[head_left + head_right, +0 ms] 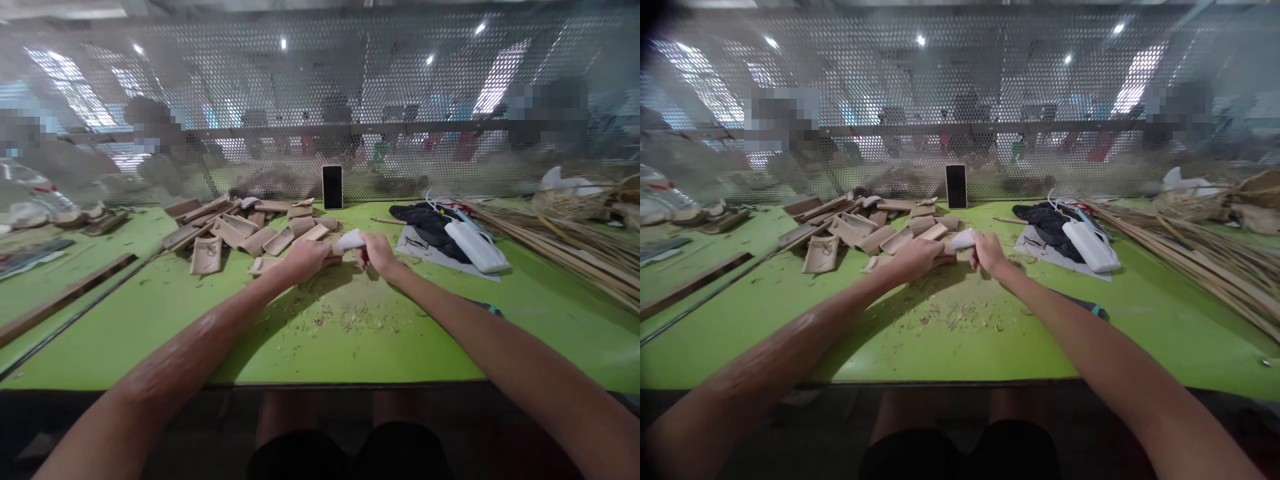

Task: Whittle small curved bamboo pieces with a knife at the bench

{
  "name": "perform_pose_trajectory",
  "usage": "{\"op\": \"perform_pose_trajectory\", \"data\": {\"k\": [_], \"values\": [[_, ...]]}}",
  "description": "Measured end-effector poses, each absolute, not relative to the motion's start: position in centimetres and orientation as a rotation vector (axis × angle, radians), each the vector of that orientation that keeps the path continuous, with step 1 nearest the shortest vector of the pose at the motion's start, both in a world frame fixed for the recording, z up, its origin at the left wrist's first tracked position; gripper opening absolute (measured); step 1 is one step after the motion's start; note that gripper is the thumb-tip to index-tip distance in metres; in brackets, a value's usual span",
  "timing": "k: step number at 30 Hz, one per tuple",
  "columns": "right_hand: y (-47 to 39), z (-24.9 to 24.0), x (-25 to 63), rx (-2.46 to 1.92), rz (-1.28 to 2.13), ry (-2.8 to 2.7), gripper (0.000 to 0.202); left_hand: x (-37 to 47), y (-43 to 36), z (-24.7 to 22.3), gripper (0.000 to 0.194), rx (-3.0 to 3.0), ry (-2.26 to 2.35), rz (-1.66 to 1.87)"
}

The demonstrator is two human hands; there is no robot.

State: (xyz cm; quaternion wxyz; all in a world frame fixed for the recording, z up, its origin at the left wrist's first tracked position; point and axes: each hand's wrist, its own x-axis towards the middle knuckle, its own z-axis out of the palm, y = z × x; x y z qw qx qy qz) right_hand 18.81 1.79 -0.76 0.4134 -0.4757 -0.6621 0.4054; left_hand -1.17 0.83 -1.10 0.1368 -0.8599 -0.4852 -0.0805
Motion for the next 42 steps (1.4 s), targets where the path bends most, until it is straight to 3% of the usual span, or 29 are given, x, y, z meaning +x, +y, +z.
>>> {"op": "perform_pose_trajectory", "data": {"k": [7,13,20,28,37,42], "values": [[3.0,-1.8,18.9,-1.078,0.909,-1.581,0.061,-2.6,2.0,-3.1,0.034,-2.355,-1.106,-0.708],[3.4,-2.8,18.9,-1.001,0.710,-1.703,0.043,-2.6,1.7,-2.9,0.032,-2.350,-0.859,-0.895],[3.6,-2.7,19.1,-0.921,0.137,-1.749,0.031,-2.4,1.0,-2.8,0.031,-2.596,-0.942,-0.970],[4.1,-3.1,19.5,-0.926,-0.048,-1.718,0.028,-0.9,1.1,-2.9,0.027,-2.720,-1.038,-1.465],[2.0,-2.0,18.7,-0.771,0.019,-1.962,0.043,-1.3,0.8,-2.0,0.030,-2.942,-1.321,-1.357],[0.2,-1.3,17.9,-0.670,-0.073,-2.191,0.039,-1.7,1.3,-2.4,0.021,-3.018,-1.383,-1.263]]}}
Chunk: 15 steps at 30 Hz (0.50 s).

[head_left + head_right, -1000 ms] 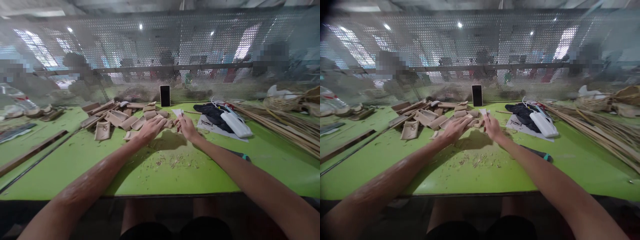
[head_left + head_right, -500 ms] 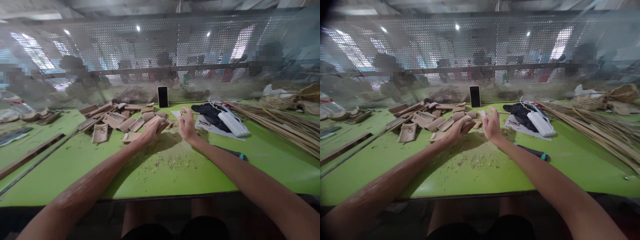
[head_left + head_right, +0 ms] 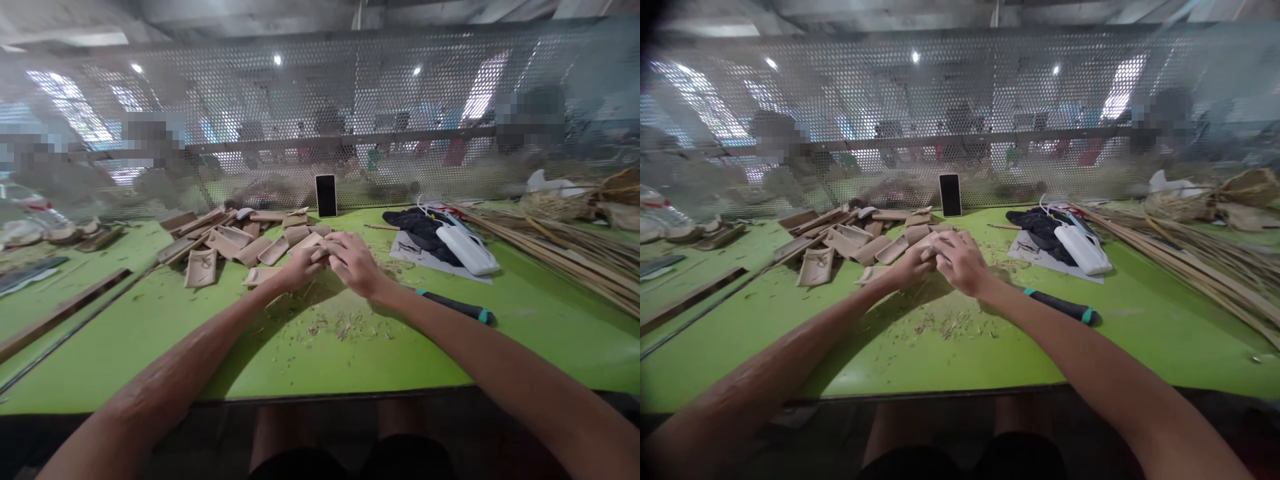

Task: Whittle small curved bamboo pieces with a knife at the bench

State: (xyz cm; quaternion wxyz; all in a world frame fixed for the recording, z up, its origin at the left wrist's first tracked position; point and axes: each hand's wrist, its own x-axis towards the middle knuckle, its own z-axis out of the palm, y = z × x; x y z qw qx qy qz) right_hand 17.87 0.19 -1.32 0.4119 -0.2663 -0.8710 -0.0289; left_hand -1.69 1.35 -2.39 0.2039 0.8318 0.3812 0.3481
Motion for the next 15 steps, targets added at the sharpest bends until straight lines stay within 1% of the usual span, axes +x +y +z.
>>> {"op": "perform_pose_trajectory", "data": {"k": [4,9,15], "values": [[-0.9,-0.9,17.3,-0.629,-0.155,-2.246,0.039,-1.8,1.7,-2.8,0.021,2.352,1.067,1.006],[-0.6,-0.6,17.2,-0.535,-0.223,-2.284,0.034,-1.9,2.4,-3.5,0.015,2.455,1.063,0.993],[0.0,-0.7,17.4,-0.628,-0.235,-2.283,0.030,-2.0,2.8,-3.3,0.015,2.506,1.061,0.908]]}}
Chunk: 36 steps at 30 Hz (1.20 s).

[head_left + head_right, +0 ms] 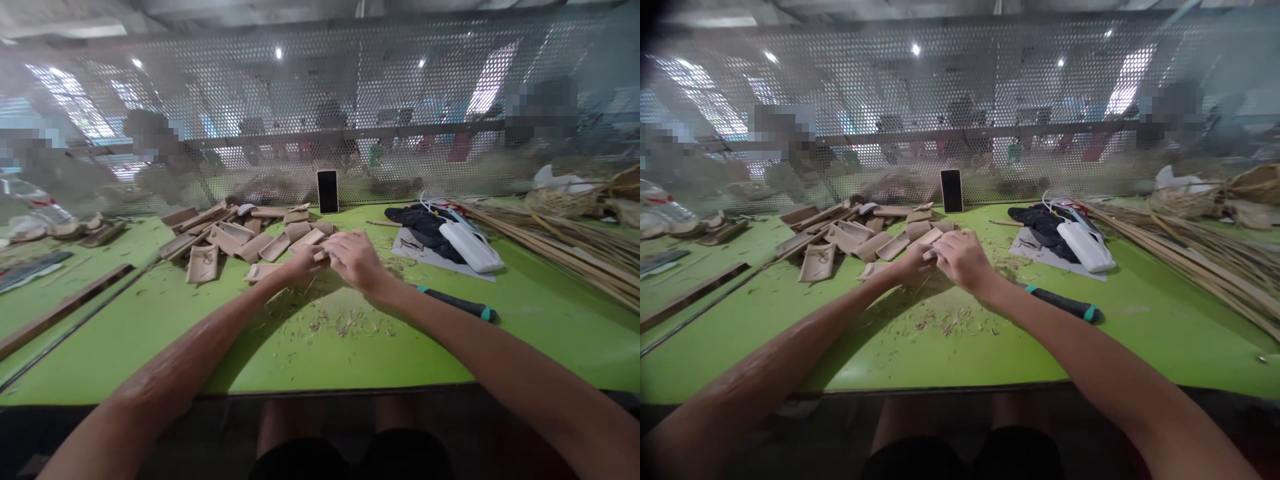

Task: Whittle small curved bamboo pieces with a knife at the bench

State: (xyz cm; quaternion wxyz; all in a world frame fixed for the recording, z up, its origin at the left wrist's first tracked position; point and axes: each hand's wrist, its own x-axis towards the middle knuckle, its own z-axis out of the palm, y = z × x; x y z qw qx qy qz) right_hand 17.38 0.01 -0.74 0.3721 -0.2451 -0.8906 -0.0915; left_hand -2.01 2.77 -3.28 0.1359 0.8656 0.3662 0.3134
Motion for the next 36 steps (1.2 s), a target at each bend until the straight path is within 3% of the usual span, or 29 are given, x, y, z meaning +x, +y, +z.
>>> {"op": "perform_pose_trajectory", "data": {"k": [10,15,18,25,29,32,36], "values": [[0.1,-0.6,17.4,-0.547,-0.243,-2.352,0.025,-2.0,2.8,-3.1,0.016,2.497,1.147,0.808],[0.5,-0.9,17.8,-0.712,-0.137,-2.383,0.028,-2.0,2.8,-2.8,0.015,2.509,1.108,0.790],[0.5,-0.9,17.6,-0.585,-0.057,-2.374,0.028,-2.0,2.7,-2.7,0.016,2.496,1.121,0.821],[3.4,-1.1,18.5,-0.889,0.803,-1.741,0.033,-1.8,2.3,-2.4,0.030,2.394,1.041,0.949],[4.7,-1.6,19.0,-0.844,1.195,-1.521,0.026,-1.7,2.0,-2.2,0.030,2.421,0.974,0.957],[4.9,-1.7,19.2,-0.848,1.138,-1.505,0.025,-1.7,1.7,-2.0,0.031,2.442,0.959,0.943],[3.8,-1.0,19.2,-0.863,0.672,-1.720,0.021,-1.6,1.7,-2.1,0.031,2.450,0.993,0.964]]}}
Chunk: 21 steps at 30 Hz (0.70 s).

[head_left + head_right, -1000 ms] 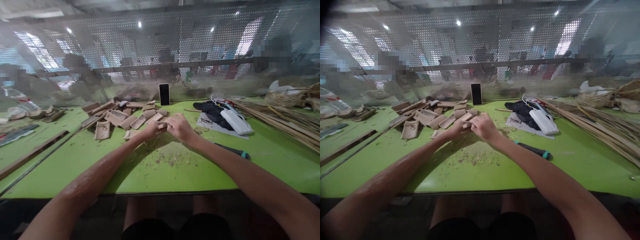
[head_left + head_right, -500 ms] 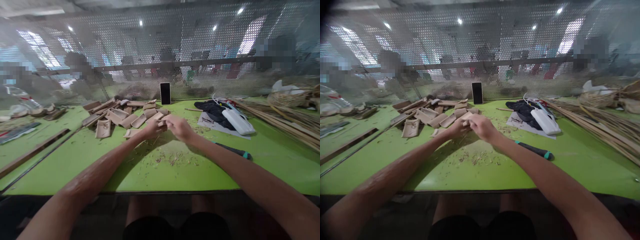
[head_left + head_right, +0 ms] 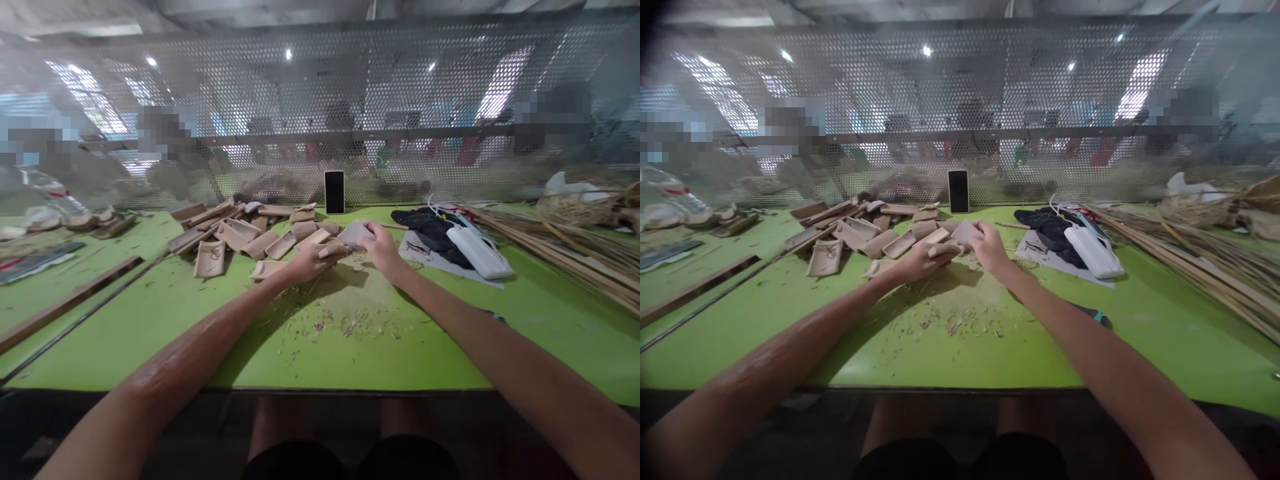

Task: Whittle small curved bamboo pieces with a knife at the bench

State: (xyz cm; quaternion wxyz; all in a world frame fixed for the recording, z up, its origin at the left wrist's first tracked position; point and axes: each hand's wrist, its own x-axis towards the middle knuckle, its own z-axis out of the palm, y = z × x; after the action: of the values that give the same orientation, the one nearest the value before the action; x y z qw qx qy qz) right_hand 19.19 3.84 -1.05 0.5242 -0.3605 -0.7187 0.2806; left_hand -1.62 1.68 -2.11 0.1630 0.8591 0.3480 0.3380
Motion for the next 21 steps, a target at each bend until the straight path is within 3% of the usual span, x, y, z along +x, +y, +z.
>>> {"op": "perform_pose_trajectory", "data": {"k": [4,13,21], "values": [[1.8,-0.4,18.9,-0.672,0.321,-2.066,0.028,-1.7,1.8,-2.3,0.029,2.467,0.984,0.957],[1.2,0.1,18.3,-0.527,-0.001,-2.321,0.031,-1.6,2.9,-3.3,0.014,2.465,1.062,0.996],[1.4,-0.3,18.4,-0.555,0.070,-2.318,0.031,-1.9,2.8,-3.0,0.022,2.464,1.002,0.936]]}}
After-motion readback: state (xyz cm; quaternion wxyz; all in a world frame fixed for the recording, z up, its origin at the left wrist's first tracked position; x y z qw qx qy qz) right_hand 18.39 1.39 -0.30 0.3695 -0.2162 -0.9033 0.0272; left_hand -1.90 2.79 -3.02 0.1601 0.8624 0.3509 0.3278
